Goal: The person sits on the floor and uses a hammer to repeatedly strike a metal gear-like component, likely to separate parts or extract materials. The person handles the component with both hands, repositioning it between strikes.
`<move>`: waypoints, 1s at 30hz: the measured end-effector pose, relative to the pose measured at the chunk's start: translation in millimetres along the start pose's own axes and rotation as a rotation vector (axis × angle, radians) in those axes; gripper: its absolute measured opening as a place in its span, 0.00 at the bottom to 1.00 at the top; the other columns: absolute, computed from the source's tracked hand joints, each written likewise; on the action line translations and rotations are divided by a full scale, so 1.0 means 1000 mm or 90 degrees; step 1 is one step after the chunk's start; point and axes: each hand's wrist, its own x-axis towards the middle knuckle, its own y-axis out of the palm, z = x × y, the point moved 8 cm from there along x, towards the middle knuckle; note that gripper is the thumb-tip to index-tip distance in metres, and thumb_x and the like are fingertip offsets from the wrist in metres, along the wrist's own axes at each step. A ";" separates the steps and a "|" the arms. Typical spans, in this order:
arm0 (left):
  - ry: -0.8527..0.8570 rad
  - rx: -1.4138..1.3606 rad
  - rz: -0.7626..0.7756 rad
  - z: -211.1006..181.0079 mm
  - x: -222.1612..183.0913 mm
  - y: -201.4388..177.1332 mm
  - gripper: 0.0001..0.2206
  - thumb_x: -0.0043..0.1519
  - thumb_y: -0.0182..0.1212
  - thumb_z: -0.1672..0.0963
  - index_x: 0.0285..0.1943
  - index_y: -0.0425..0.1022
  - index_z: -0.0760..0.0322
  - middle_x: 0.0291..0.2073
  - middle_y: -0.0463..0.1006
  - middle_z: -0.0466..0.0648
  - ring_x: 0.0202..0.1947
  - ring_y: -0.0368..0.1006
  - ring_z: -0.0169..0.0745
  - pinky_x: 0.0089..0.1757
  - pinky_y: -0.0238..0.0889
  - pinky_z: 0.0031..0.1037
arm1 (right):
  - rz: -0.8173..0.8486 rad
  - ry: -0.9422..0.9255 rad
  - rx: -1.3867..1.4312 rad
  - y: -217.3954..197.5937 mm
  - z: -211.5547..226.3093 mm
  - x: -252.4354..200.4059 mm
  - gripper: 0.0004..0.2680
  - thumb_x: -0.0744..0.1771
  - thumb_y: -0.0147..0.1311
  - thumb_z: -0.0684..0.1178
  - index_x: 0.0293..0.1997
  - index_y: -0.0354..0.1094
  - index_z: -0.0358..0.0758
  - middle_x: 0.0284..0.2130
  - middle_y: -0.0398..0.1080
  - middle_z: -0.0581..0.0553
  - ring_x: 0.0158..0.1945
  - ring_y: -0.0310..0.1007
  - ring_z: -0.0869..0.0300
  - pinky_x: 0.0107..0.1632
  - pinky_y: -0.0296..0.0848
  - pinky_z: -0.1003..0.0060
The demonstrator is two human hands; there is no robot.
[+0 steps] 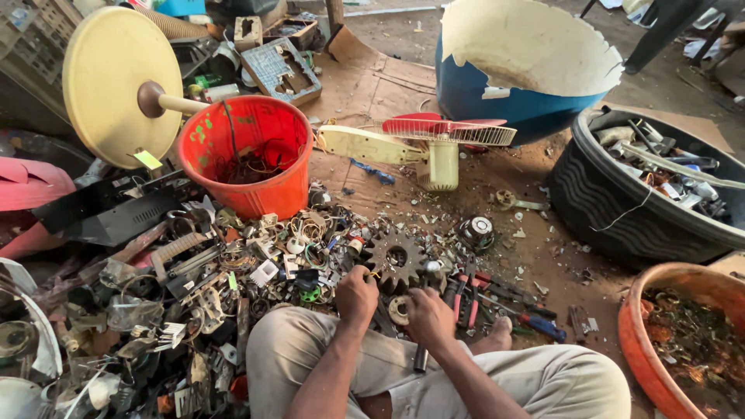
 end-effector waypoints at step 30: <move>0.128 -0.121 0.088 -0.109 -0.038 -0.009 0.05 0.52 0.68 0.60 0.34 0.78 0.63 0.32 0.80 0.56 0.32 0.77 0.61 0.35 0.70 0.44 | -0.564 0.195 -0.493 -0.354 -0.212 -0.047 0.16 0.54 0.70 0.52 0.41 0.78 0.41 0.37 0.75 0.38 0.41 0.75 0.49 0.42 0.75 0.57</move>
